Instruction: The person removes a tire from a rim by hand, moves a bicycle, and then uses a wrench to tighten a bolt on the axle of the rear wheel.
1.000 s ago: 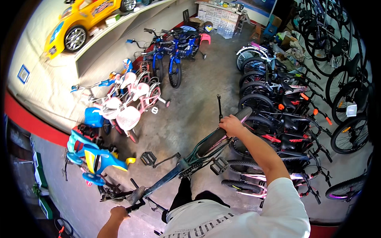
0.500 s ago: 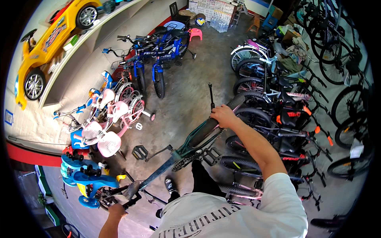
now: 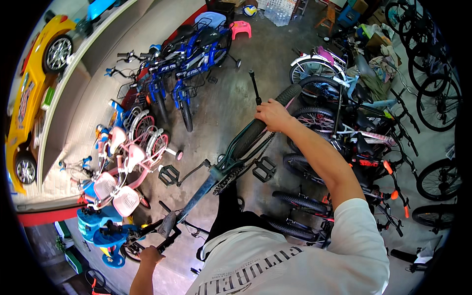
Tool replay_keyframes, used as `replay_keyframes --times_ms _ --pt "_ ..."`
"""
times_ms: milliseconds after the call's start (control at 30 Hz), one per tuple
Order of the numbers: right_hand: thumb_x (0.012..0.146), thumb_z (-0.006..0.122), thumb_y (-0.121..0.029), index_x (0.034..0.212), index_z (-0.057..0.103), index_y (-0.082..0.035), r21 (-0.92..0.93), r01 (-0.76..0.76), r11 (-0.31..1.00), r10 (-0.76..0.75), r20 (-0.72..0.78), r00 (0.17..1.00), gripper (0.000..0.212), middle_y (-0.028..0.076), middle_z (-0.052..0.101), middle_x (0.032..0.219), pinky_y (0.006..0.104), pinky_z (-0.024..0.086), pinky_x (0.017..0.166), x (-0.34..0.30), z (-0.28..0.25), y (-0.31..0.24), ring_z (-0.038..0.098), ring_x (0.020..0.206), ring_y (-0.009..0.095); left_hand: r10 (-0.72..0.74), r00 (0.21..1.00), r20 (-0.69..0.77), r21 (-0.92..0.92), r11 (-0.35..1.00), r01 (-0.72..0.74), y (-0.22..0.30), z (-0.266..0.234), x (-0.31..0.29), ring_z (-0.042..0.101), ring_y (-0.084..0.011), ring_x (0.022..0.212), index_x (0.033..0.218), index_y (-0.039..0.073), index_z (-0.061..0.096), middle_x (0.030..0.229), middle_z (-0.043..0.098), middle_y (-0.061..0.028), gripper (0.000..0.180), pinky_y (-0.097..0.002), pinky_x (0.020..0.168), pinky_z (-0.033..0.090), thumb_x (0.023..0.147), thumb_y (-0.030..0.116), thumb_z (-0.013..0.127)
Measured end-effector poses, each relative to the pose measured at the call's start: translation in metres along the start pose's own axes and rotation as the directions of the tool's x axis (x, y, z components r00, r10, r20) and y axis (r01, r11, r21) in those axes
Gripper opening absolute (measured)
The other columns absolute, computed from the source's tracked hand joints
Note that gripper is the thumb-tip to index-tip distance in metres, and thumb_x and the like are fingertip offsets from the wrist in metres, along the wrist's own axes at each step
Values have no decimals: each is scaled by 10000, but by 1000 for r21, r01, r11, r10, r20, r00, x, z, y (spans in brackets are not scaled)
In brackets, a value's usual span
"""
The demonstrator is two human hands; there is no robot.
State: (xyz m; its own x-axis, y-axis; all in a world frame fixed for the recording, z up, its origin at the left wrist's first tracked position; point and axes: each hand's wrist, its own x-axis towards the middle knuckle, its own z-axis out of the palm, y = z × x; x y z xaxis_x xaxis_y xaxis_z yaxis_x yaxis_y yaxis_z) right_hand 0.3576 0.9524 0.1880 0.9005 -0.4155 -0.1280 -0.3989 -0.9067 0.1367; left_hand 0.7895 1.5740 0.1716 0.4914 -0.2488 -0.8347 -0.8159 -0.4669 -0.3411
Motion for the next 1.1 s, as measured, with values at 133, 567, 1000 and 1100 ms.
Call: replay_keyframes --times_ms 133,567,1000,1100 --pt "669 801 -185 933 746 -183 14 1 1000 -1 13 1000 269 -8 655 971 366 459 872 41 22 86 641 1044 201 18 998 63 -9 1000 -18 41 -50 52 728 -361 1091 1168 22 699 1180 741 -194 775 -451 925 591 704 617 876" --pt "670 823 -236 951 755 -202 -1 21 1000 -21 66 998 291 -36 663 997 352 449 901 131 45 349 632 1044 178 -28 990 135 46 999 22 210 -270 77 709 -343 1146 1290 -4 594 1238 716 -196 924 -435 939 588 727 689 832" --pt "679 822 -268 880 790 -214 58 196 979 -193 -49 980 211 -46 699 1003 369 424 942 261 92 597 637 1081 168 -161 967 199 -71 981 179 409 -457 37 724 -369 1085 1205 24 654 1166 736 -193 852 -469 902 591 697 678 855" --pt "683 815 -251 890 793 -206 60 215 975 -213 -37 976 212 -45 697 1005 364 428 934 287 100 655 635 1063 172 -158 964 214 -105 977 183 454 -490 46 710 -385 1115 1185 2 661 1163 731 -222 868 -483 923 578 693 693 846"
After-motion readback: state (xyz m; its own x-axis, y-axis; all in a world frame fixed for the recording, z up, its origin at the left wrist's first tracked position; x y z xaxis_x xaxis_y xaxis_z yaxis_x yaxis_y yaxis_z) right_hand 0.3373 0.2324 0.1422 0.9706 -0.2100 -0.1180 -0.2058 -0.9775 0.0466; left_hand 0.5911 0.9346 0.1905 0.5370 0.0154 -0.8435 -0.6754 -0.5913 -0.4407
